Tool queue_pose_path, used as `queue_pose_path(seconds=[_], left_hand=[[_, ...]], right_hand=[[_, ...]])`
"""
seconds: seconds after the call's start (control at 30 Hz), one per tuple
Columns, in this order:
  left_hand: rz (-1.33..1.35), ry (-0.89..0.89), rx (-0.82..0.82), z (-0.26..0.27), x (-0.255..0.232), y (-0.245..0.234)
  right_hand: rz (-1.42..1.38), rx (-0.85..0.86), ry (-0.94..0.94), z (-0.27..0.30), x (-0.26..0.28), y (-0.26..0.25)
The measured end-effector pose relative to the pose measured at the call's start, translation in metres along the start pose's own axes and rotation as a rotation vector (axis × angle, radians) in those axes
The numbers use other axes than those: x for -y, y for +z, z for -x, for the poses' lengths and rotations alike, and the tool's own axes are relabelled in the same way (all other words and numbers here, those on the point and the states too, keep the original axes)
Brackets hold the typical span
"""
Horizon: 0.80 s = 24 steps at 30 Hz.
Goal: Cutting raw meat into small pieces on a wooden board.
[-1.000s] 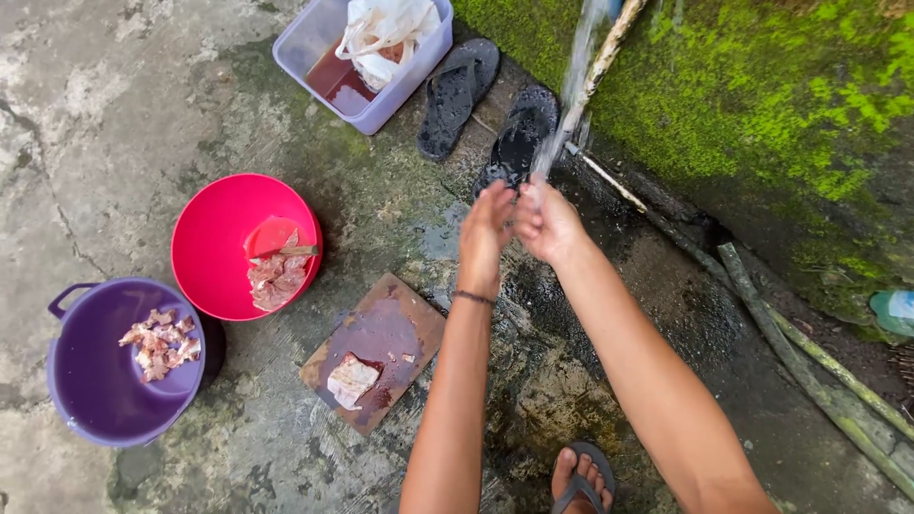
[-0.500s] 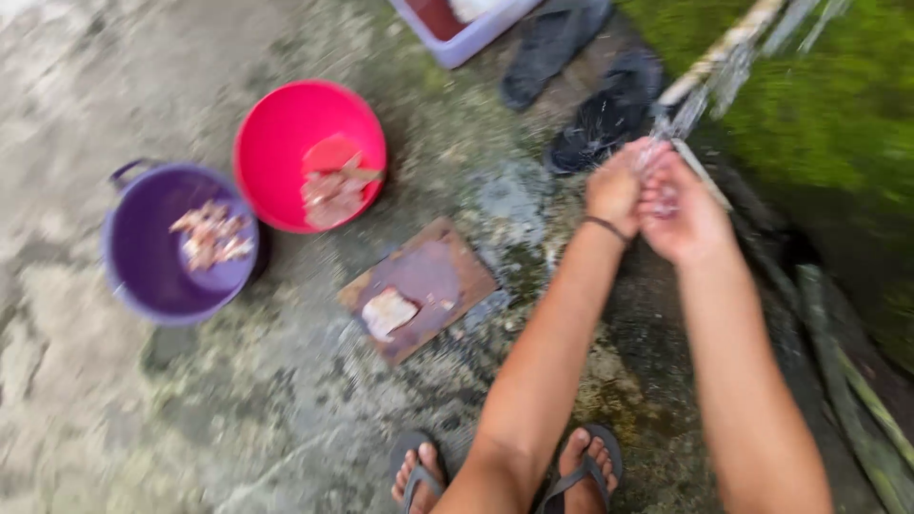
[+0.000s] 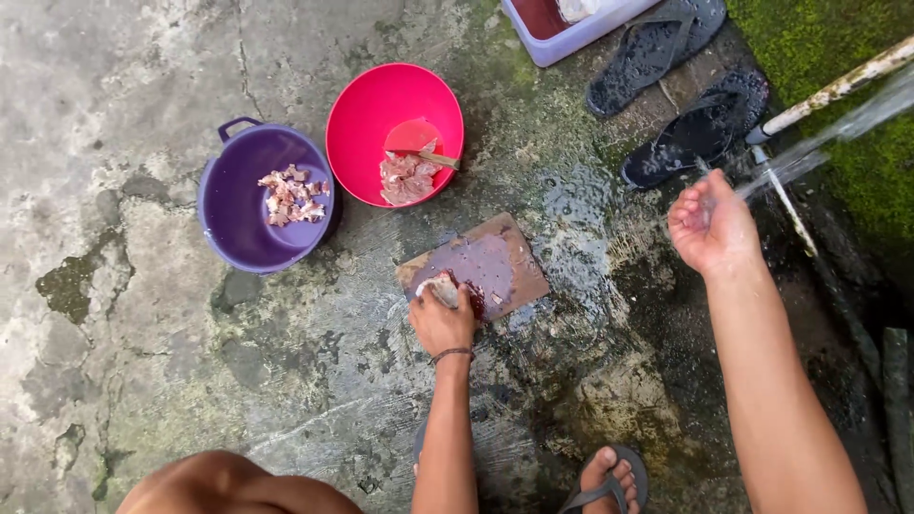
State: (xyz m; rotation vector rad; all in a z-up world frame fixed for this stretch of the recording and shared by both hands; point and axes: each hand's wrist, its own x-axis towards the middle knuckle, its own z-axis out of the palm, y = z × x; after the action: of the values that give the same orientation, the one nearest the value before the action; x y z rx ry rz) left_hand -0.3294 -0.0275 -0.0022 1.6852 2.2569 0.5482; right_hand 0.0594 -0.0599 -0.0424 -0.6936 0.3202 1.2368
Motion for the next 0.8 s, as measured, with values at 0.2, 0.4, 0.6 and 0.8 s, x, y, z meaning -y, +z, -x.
queue_pose_path(seconds=[0.2,0.4,0.6,0.8], left_hand=[[-0.186,0.061,-0.016,-0.023,0.036,0.028],[-0.114,0.073,0.022,-0.06,0.085,0.05],[0.063,0.429,0.089,-0.044,0.062,-0.022],[-0.05,0.602,0.225,-0.053,0.074,0.002]], right_hand=[[0.029,-0.021,-0.007,0.006,-0.007,0.01],[0.041,-0.049,-0.022,0.016,-0.008,0.017],[0.081,-0.105,-0.056,0.036,-0.012,0.029],[0.076,-0.097,-0.044,0.031,-0.012,0.025]])
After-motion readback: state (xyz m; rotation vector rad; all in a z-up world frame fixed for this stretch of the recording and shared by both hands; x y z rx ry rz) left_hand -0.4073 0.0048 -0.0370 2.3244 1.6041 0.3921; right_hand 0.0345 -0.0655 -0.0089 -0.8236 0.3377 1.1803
